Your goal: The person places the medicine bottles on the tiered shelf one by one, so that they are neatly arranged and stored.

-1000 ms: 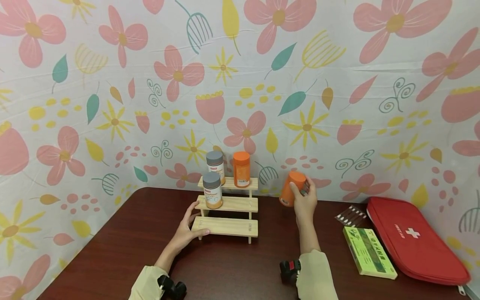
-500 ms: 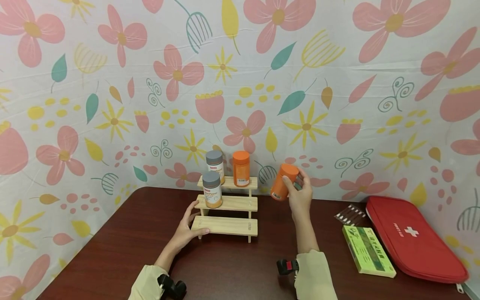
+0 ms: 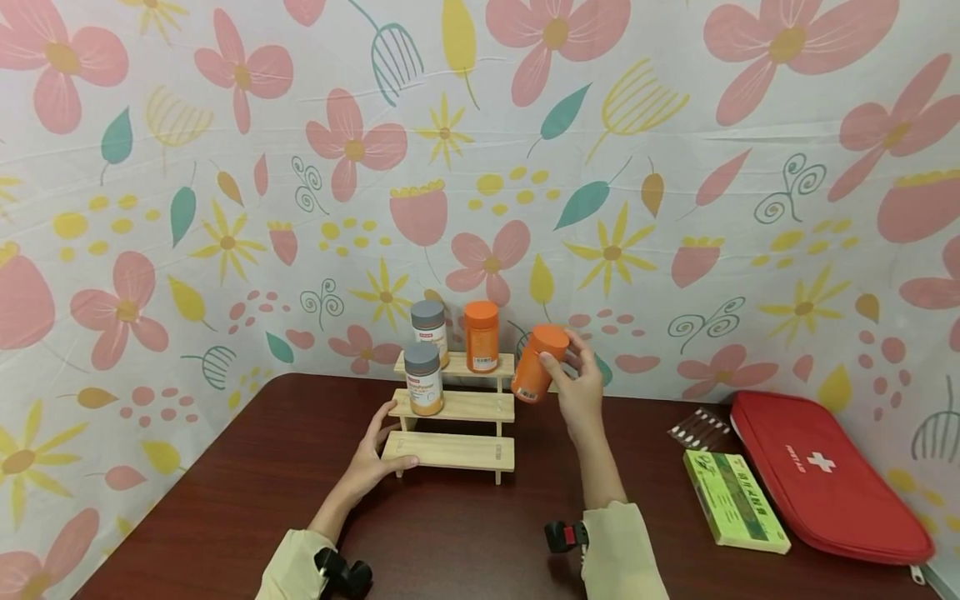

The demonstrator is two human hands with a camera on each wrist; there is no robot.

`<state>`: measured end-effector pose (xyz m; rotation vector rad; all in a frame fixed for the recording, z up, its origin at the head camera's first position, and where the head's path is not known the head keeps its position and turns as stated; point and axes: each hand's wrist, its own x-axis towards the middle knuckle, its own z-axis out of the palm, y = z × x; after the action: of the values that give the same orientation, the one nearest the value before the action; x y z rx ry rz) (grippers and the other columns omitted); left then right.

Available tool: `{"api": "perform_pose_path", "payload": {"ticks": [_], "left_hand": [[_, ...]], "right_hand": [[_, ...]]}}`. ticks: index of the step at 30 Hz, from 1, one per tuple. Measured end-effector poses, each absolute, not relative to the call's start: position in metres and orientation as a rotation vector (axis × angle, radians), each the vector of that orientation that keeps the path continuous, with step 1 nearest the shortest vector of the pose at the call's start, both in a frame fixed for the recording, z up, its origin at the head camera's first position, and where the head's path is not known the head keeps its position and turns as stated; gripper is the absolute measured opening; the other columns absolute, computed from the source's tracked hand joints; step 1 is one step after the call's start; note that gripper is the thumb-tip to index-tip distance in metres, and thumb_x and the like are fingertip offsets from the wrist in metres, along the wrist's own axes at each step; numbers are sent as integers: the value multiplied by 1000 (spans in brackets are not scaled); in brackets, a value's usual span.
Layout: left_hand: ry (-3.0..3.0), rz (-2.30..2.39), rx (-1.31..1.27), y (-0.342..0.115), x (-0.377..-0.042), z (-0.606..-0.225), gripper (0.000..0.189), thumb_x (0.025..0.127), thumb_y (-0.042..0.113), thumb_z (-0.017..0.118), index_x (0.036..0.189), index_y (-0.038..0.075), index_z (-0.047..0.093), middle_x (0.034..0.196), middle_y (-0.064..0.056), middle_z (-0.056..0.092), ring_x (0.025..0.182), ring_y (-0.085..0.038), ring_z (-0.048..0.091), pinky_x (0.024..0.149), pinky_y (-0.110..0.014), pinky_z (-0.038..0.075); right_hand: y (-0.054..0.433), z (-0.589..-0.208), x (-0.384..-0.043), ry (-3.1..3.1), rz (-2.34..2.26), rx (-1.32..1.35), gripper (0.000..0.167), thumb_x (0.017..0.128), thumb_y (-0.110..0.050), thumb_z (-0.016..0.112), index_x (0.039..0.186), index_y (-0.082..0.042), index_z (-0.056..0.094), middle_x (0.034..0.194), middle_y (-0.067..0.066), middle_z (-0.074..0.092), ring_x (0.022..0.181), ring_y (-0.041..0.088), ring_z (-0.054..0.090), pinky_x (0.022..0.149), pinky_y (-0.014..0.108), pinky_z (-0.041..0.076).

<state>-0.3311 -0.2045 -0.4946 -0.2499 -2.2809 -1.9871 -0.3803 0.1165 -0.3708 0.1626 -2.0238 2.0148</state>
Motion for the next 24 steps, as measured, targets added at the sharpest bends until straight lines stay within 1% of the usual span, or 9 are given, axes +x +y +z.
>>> {"api": "perform_pose_path", "payload": {"ticks": [1, 5, 6, 8, 10, 13, 19, 21, 24], "left_hand": [[-2282, -1984, -249, -205, -331, -495, 101, 77, 9, 83, 155, 29, 20, 153, -27, 32, 86, -23, 62, 56, -31, 50], [-2289, -1974, -238, -205, -331, -495, 102, 76, 10, 83, 154, 30, 21, 153, -27, 32, 112, -30, 57, 56, -32, 50], [-2289, -1976, -235, -204, -331, -495, 102, 76, 10, 83, 154, 30, 21, 153, -27, 32, 116, -32, 55, 56, -32, 50], [-2287, -1980, -237, -204, -331, -495, 102, 76, 10, 83, 154, 30, 21, 153, -27, 32, 119, -34, 53, 56, -32, 50], [-2284, -1987, -238, -204, -331, -495, 102, 76, 10, 83, 154, 30, 21, 153, -27, 32, 118, -36, 54, 56, -32, 50], [-2284, -1989, -238, -204, -331, -495, 102, 77, 10, 83, 154, 30, 21, 153, -26, 31, 119, -33, 54, 56, -32, 50], [-2283, -1991, -240, -204, -330, -494, 102, 77, 10, 83, 155, 30, 20, 153, -27, 31, 109, -30, 58, 55, -32, 50], [-2287, -1987, -240, -204, -330, -494, 102, 77, 10, 83, 155, 30, 20, 154, -27, 30, 109, -30, 58, 56, -32, 50], [-2288, -1979, -239, -204, -330, -493, 102, 77, 11, 83, 155, 30, 20, 154, -27, 30, 110, -29, 57, 56, -33, 50]], "right_hand": [[114, -371, -380, -2041, 2010, 175, 60, 96, -26, 63, 150, -18, 37, 136, -5, 48, 114, 2, 47, 86, 9, 44], [104, -374, -379, -2100, 1997, 239, 62, 96, -26, 64, 150, -18, 36, 144, 4, 46, 118, 5, 46, 86, 8, 44], [101, -375, -379, -2110, 1993, 261, 62, 96, -26, 64, 150, -18, 36, 145, 6, 46, 118, 6, 47, 86, 7, 45], [96, -376, -378, -2114, 1989, 307, 61, 95, -24, 64, 149, -15, 37, 145, 9, 46, 119, 9, 47, 85, 8, 46], [91, -377, -377, -2121, 1980, 352, 61, 95, -22, 65, 149, -12, 38, 145, 12, 46, 120, 11, 48, 85, 8, 46], [85, -378, -375, -2116, 1984, 394, 60, 95, -18, 65, 148, -9, 39, 144, 14, 47, 122, 16, 48, 86, 6, 46], [77, -380, -374, -2144, 1974, 422, 58, 94, -14, 66, 146, -9, 41, 143, 14, 48, 128, 25, 48, 87, 4, 43], [74, -382, -374, -2150, 1968, 431, 59, 93, -13, 66, 146, -9, 41, 143, 14, 48, 129, 27, 48, 91, 10, 45], [69, -384, -374, -2160, 1966, 441, 60, 93, -13, 66, 147, -9, 40, 143, 14, 48, 130, 28, 48, 102, 27, 47]]}}
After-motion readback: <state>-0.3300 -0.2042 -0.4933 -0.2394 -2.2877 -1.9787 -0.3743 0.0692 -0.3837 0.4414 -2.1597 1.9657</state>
